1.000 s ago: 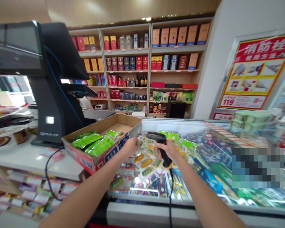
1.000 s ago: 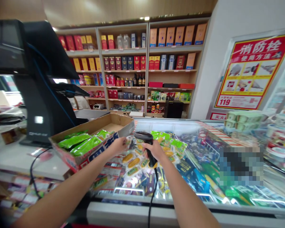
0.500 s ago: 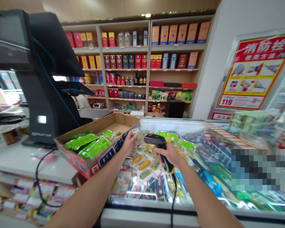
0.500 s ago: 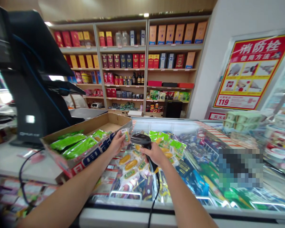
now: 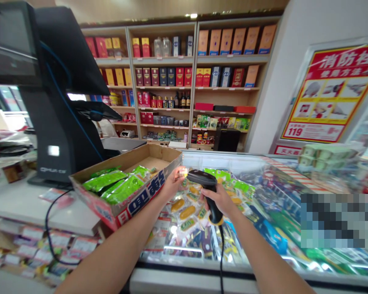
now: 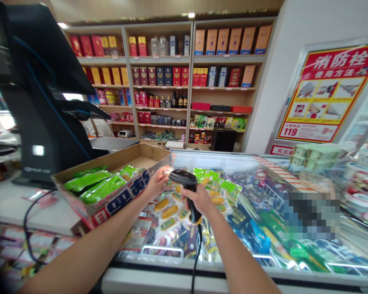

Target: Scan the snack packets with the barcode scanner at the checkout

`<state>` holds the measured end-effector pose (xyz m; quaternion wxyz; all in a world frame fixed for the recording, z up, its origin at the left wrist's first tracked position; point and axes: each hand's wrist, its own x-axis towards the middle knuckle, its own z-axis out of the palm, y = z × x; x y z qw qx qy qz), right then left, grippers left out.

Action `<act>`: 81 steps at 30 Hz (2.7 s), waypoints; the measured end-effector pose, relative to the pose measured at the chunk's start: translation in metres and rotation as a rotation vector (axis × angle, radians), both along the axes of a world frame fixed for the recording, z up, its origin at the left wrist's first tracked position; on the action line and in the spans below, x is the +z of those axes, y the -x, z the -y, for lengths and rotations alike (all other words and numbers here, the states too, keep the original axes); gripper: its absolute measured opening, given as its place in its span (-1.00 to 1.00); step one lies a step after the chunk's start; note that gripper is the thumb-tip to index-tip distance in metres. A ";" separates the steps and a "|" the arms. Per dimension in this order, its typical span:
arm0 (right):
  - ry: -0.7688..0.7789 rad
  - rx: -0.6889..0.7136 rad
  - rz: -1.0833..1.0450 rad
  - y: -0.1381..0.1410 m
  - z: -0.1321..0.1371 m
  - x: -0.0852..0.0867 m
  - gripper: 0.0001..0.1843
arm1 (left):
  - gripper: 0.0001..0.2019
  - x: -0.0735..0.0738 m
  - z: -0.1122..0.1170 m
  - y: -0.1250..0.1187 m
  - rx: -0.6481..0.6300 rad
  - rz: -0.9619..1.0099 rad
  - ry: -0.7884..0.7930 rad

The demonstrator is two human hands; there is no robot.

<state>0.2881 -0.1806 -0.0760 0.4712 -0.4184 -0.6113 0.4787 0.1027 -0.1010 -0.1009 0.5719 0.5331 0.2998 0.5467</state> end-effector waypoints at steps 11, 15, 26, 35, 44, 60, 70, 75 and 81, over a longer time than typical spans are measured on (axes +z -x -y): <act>-0.030 0.008 0.032 -0.001 -0.002 -0.003 -0.67 | -0.49 0.002 0.005 -0.001 0.065 -0.080 -0.059; -0.029 0.008 0.034 0.004 -0.003 0.000 -0.68 | -0.59 0.020 0.014 0.004 0.299 -0.295 -0.313; -0.133 0.102 0.102 0.048 0.000 0.071 -0.65 | -0.34 0.098 0.014 0.059 1.012 -0.702 -0.366; -0.097 0.027 0.073 0.041 0.002 0.058 -0.66 | -0.86 0.066 0.073 0.063 0.396 -1.336 -0.461; -0.060 -0.061 0.038 0.022 -0.006 0.042 -0.69 | -0.76 0.044 0.124 0.080 -0.195 -1.860 -0.264; 0.005 -0.133 -0.017 0.008 -0.019 0.006 -0.67 | -0.46 0.014 -0.007 -0.009 0.158 -0.030 -0.109; 0.023 -0.059 0.032 0.006 -0.012 0.010 -0.65 | -0.38 -0.008 -0.007 0.003 0.122 -0.070 -0.103; 0.016 -0.035 0.061 0.008 -0.010 0.009 -0.67 | -0.38 -0.007 -0.009 0.004 0.119 -0.075 -0.120; 0.032 -0.031 0.059 0.009 -0.009 0.010 -0.66 | -0.39 -0.007 -0.008 0.002 0.106 -0.083 -0.129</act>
